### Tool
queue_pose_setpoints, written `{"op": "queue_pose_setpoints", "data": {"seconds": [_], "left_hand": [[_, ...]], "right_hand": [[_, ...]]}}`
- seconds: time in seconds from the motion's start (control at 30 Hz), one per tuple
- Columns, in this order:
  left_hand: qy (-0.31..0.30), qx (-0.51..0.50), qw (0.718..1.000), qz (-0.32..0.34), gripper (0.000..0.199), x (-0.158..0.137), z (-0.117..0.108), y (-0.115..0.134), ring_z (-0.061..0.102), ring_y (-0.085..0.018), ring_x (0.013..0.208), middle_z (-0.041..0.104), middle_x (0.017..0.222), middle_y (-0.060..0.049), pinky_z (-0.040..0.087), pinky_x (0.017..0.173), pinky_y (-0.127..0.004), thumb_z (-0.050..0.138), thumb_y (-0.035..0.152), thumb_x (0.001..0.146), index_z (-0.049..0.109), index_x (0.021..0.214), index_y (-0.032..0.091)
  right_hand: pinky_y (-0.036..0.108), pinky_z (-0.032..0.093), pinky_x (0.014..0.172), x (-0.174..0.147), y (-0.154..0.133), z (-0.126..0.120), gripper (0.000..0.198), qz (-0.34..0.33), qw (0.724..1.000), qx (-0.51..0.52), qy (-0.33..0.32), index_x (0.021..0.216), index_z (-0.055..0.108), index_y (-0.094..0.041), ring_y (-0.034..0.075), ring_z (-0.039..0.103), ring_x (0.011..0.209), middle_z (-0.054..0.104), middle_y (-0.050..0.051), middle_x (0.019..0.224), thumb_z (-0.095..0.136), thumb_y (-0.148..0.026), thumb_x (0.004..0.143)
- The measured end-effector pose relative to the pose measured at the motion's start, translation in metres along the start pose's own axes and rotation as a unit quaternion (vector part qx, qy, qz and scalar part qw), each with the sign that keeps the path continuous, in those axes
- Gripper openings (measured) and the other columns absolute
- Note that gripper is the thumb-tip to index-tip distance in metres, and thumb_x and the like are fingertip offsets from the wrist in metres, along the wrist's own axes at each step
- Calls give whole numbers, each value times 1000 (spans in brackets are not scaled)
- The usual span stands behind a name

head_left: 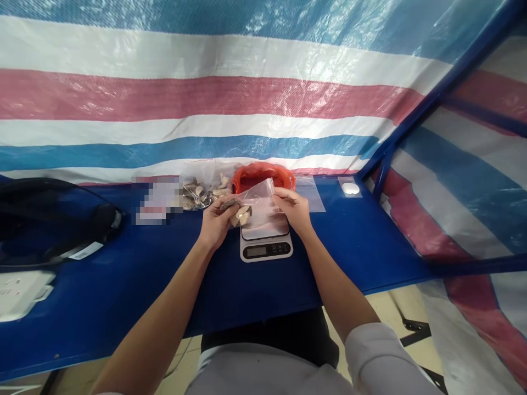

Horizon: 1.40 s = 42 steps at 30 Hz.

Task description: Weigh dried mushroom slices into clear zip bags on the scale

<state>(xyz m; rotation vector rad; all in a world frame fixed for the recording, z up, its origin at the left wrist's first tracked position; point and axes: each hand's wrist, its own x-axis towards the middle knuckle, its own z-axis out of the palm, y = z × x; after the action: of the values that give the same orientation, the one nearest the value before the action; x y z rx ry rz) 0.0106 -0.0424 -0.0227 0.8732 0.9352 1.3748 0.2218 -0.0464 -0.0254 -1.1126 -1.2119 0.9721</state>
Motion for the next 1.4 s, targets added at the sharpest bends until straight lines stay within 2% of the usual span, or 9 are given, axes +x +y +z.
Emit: {"op": "queue_pose_setpoints", "data": {"seconds": [0.1,0.23,0.43,0.5,0.57,0.7,0.87,1.1,1.4], "left_hand": [[2,64,998,26,50,1,-6,-2,71,-19,81,75,90,-4,58,81,-34,92,35,55,73,98,17],[-2,209,965,158,45,0,-14,-1,71,-21,91,75,99,-7,57,91,-38,83,40,71,72,107,17],[-29,451,787,419,19,-7,-8,15,68,-21,105,73,111,-8,53,99,-37,68,32,89,74,103,21],[-79,477,755,444,18,-7,0,21,69,-21,101,74,108,-8,54,96,-36,64,32,91,74,103,22],[-122,489,744,438,19,-4,11,25,70,-20,94,74,103,-8,55,91,-35,61,32,93,73,103,21],[-161,499,770,363,22,4,30,36,63,-15,64,73,79,-4,51,69,-28,58,33,92,74,91,18],[-154,465,848,205,36,15,42,48,60,-13,51,67,56,-1,45,57,-26,59,40,91,69,64,18],[-159,294,942,28,41,30,46,48,62,-16,54,72,63,-9,50,53,-27,76,54,77,74,65,15],[-168,203,961,-81,36,40,41,43,66,-17,59,72,67,-10,55,57,-28,85,48,68,76,70,13]], "right_hand": [[27,62,62,0,-1,0,33,22,1000,-10,7,99,75,-23,17,74,74,77,3,95,75,-46,76],[23,58,48,-1,-2,0,33,82,996,-14,9,98,75,-23,18,74,69,76,2,88,76,-45,73],[23,57,43,-1,-9,2,34,94,996,-5,-6,96,75,-22,18,74,67,77,3,93,78,-44,70],[24,59,47,0,-14,2,33,80,996,-17,-21,98,75,-23,18,74,68,77,3,94,77,-43,72],[24,61,51,3,-20,3,29,46,997,-37,-42,97,76,-24,17,74,70,77,3,94,76,-42,75],[26,63,53,12,-30,3,28,19,994,-61,-85,97,77,-23,15,72,69,76,2,92,76,-41,76],[25,63,53,23,-37,0,34,12,987,-46,-155,100,78,-22,16,71,74,76,2,95,78,-44,74],[24,63,60,40,-53,-10,35,49,964,-60,-254,104,79,-22,15,71,78,77,2,95,80,-41,75],[26,64,65,54,-48,-14,33,95,942,-45,-319,107,79,-23,15,71,79,77,3,102,78,-38,77]]}}
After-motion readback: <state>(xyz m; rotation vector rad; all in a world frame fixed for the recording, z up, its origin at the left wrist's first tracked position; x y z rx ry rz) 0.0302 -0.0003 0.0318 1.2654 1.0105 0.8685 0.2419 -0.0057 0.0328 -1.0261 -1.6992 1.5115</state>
